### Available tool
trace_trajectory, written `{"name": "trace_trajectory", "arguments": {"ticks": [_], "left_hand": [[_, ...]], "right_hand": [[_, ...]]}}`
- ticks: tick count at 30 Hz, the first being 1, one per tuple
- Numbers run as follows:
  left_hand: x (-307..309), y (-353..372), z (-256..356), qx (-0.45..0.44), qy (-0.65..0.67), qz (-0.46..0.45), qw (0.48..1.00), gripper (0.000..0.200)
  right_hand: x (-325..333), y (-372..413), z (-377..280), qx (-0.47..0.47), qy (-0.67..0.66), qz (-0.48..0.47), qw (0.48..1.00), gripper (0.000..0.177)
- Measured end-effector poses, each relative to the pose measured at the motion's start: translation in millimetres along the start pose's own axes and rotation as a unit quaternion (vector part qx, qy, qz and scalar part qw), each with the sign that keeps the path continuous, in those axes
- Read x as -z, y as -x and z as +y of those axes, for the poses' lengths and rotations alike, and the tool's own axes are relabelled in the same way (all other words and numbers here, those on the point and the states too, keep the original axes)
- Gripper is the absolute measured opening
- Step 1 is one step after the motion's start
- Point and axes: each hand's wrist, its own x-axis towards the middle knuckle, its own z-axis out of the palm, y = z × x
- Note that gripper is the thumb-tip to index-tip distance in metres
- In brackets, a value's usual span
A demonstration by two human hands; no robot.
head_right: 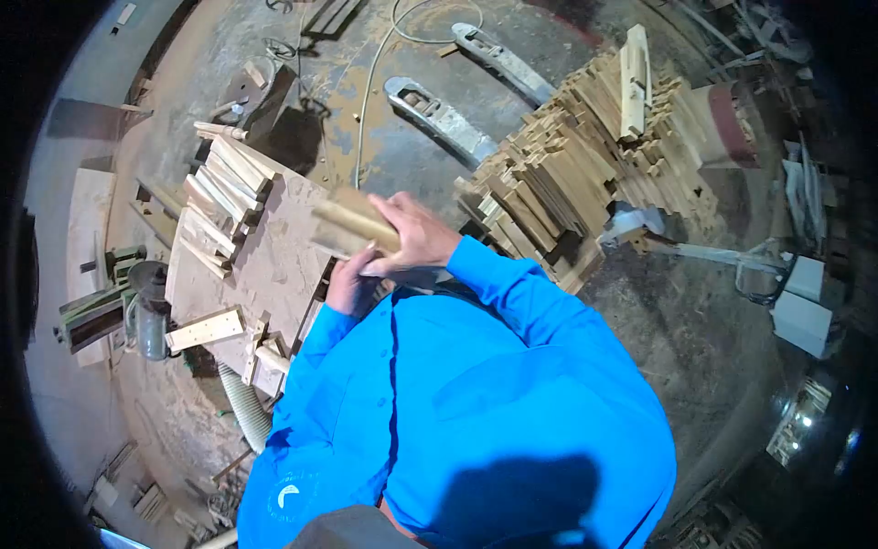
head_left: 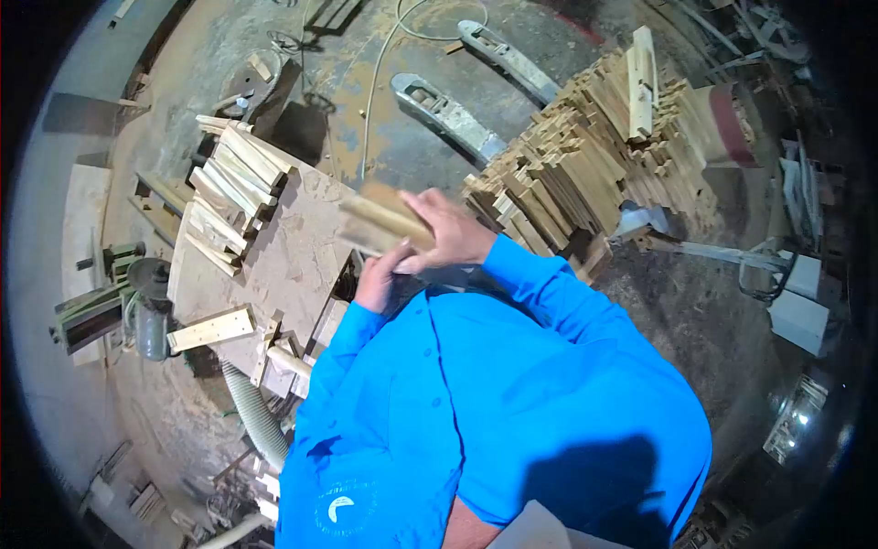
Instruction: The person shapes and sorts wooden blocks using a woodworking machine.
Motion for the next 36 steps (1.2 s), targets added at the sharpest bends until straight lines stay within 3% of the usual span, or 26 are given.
{"name": "trace_trajectory", "arguments": {"ticks": [3,7,8,10,12,13,18,21,23,25,27,29,32,34,36], "left_hand": [[34.5,21.1,19.1,-0.079,0.134,0.012,0.988,0.038],[83.0,32.6,45.5,-0.103,0.124,0.004,0.987,0.037],[91.6,36.7,53.8,-0.11,0.128,0.019,0.985,0.036],[111.9,34.4,59.6,-0.116,0.142,0.053,0.982,0.035],[102.3,47.8,85.7,-0.139,0.144,0.048,0.979,0.037],[104.0,47.2,90.3,-0.146,0.155,0.059,0.975,0.029],[102.4,29.9,113.1,-0.22,0.097,0.146,0.96,0.034],[114.3,17.2,130.2,-0.205,0.022,0.177,0.962,0.037],[112.2,11.8,157.4,-0.226,0.006,0.215,0.95,0.037],[130.9,3.4,184.2,-0.247,-0.006,0.285,0.926,0.042],[159.4,2.9,223.6,-0.22,-0.075,0.341,0.911,0.046],[181.3,9.1,267.6,-0.139,-0.119,0.403,0.897,0.048],[253.2,-18.6,289.9,-0.169,-0.172,0.481,0.843,0.045],[307.8,-38.5,284.9,-0.126,-0.285,0.512,0.8,0.065],[318.1,-52.4,271.9,-0.097,-0.293,0.511,0.802,0.071]], "right_hand": [[-9.5,-51.1,-17.9,-0.003,-0.056,-0.079,0.995,0.1],[-43.1,-102.6,-37.4,0.026,-0.042,-0.095,0.994,0.08],[-47.5,-113.0,-42.9,0.004,-0.137,-0.12,0.983,0.073],[-53.6,-129.5,-65.1,-0.022,-0.184,-0.111,0.976,0.065],[-59.7,-142.7,-69.7,-0.07,-0.188,-0.124,0.972,0.067],[-62.6,-148.9,-65.2,-0.079,-0.222,-0.142,0.962,0.07],[-64.8,-181.1,-60.7,-0.029,-0.34,-0.184,0.922,0.077],[-69.7,-211.7,-56.6,-0.065,-0.406,-0.195,0.89,0.078],[-76.2,-242.8,-51.2,-0.052,-0.385,-0.208,0.898,0.075],[-92.5,-275.7,-53.4,0.002,-0.32,-0.161,0.934,0.072],[-108.7,-308.4,-63.2,0.039,-0.324,-0.137,0.935,0.069],[-130.0,-337.3,-58.4,0.134,-0.138,-0.003,0.981,0.068],[-132.4,-358.4,-53.0,0.089,-0.1,-0.055,0.99,0.067],[-137.1,-362.6,-40.8,0.098,-0.109,-0.036,0.989,0.067],[-137.5,-365.6,-32.7,0.098,-0.122,0.002,0.988,0.066]]}}
